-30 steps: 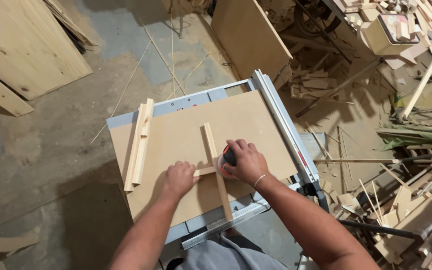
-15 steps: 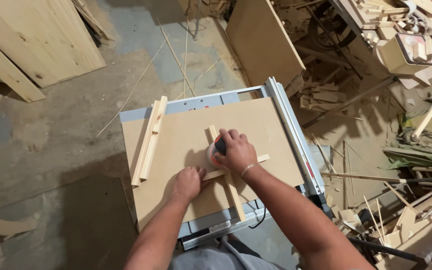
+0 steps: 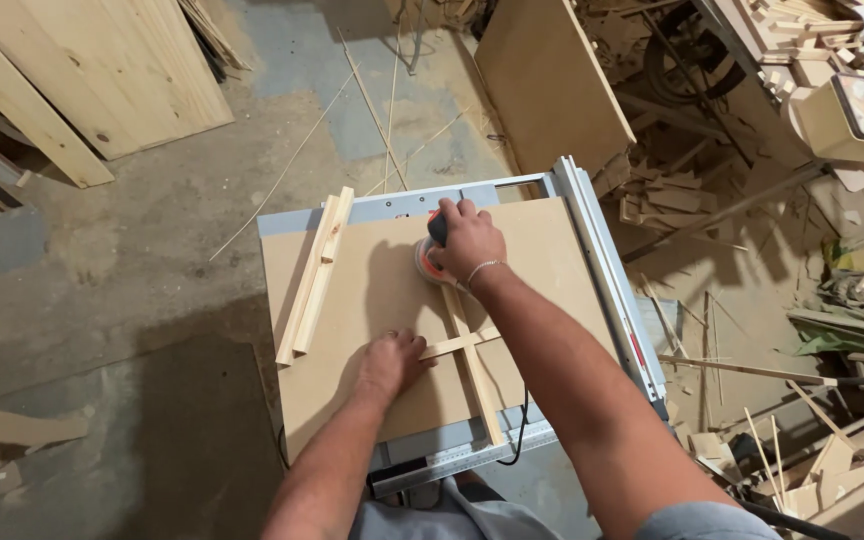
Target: Sanding wooden slats and assembling them into a cross-shaped structure on a table saw surface.
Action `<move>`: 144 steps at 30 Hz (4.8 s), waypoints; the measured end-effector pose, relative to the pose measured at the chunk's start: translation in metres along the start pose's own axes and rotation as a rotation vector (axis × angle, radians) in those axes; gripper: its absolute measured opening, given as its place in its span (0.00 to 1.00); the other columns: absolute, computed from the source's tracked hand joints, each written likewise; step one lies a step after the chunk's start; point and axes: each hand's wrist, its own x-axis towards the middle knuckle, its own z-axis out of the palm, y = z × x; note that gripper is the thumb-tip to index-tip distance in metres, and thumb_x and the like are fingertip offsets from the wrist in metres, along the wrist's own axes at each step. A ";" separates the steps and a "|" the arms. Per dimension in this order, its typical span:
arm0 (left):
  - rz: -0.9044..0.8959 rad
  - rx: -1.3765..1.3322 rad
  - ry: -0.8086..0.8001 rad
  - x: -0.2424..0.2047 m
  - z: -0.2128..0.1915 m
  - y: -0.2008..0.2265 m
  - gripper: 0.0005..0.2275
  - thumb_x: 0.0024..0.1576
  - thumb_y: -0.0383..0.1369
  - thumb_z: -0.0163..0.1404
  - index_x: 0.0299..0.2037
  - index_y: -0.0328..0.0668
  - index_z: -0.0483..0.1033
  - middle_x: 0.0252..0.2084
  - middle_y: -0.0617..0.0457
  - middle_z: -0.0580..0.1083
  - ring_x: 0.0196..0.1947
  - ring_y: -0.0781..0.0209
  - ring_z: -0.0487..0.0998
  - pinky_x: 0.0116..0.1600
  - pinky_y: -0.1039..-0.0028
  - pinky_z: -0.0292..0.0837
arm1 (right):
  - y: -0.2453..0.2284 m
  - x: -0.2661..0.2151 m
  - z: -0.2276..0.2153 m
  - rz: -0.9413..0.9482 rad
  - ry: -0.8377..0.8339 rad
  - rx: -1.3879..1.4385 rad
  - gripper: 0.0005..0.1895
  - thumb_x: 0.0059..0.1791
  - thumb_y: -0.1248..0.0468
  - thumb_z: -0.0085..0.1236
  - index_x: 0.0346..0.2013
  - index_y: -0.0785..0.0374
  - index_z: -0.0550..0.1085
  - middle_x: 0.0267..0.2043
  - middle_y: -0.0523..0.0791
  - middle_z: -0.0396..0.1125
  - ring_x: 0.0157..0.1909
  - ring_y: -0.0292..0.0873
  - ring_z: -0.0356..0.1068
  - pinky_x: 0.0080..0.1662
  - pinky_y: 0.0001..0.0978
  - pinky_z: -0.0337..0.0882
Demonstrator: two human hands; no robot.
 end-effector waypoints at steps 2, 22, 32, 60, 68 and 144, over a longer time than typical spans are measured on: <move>-0.018 -0.015 0.004 -0.001 0.002 0.001 0.19 0.45 0.57 0.60 0.32 0.54 0.76 0.30 0.54 0.70 0.29 0.47 0.80 0.30 0.60 0.79 | 0.002 0.006 -0.002 0.001 -0.007 0.018 0.45 0.43 0.47 0.66 0.70 0.47 0.56 0.60 0.45 0.58 0.61 0.59 0.64 0.58 0.57 0.74; -0.101 -0.106 -0.240 0.016 -0.041 0.004 0.17 0.53 0.54 0.56 0.39 0.52 0.77 0.33 0.51 0.74 0.34 0.44 0.80 0.34 0.53 0.80 | 0.009 -0.099 0.001 -0.048 -0.100 0.005 0.41 0.46 0.45 0.62 0.70 0.46 0.56 0.60 0.43 0.57 0.60 0.57 0.64 0.54 0.56 0.76; -0.100 -0.030 -0.119 0.014 -0.037 0.006 0.18 0.53 0.57 0.52 0.34 0.52 0.75 0.31 0.52 0.71 0.34 0.47 0.80 0.40 0.60 0.80 | 0.032 -0.193 0.001 -0.057 -0.091 0.011 0.39 0.45 0.45 0.61 0.68 0.47 0.60 0.61 0.44 0.59 0.58 0.56 0.66 0.50 0.50 0.79; -0.051 -0.039 -0.030 0.015 -0.019 -0.003 0.20 0.52 0.58 0.53 0.30 0.50 0.72 0.28 0.51 0.70 0.29 0.45 0.80 0.36 0.60 0.80 | 0.044 -0.213 0.025 -0.043 0.048 -0.007 0.40 0.42 0.43 0.64 0.66 0.42 0.63 0.58 0.39 0.61 0.54 0.48 0.68 0.46 0.43 0.80; -0.087 -0.014 -0.087 0.018 -0.043 0.005 0.11 0.57 0.49 0.47 0.35 0.55 0.75 0.31 0.54 0.70 0.33 0.48 0.80 0.38 0.61 0.80 | 0.036 -0.156 0.023 -0.025 0.068 0.001 0.40 0.43 0.44 0.63 0.69 0.39 0.61 0.63 0.42 0.58 0.58 0.53 0.67 0.49 0.47 0.79; -0.799 -1.336 -0.222 -0.003 -0.203 0.043 0.23 0.58 0.55 0.46 0.48 0.44 0.70 0.24 0.56 0.64 0.21 0.68 0.62 0.22 0.80 0.56 | 0.194 -0.158 0.014 0.240 0.192 0.074 0.39 0.43 0.46 0.64 0.65 0.52 0.64 0.61 0.50 0.63 0.52 0.61 0.68 0.54 0.51 0.68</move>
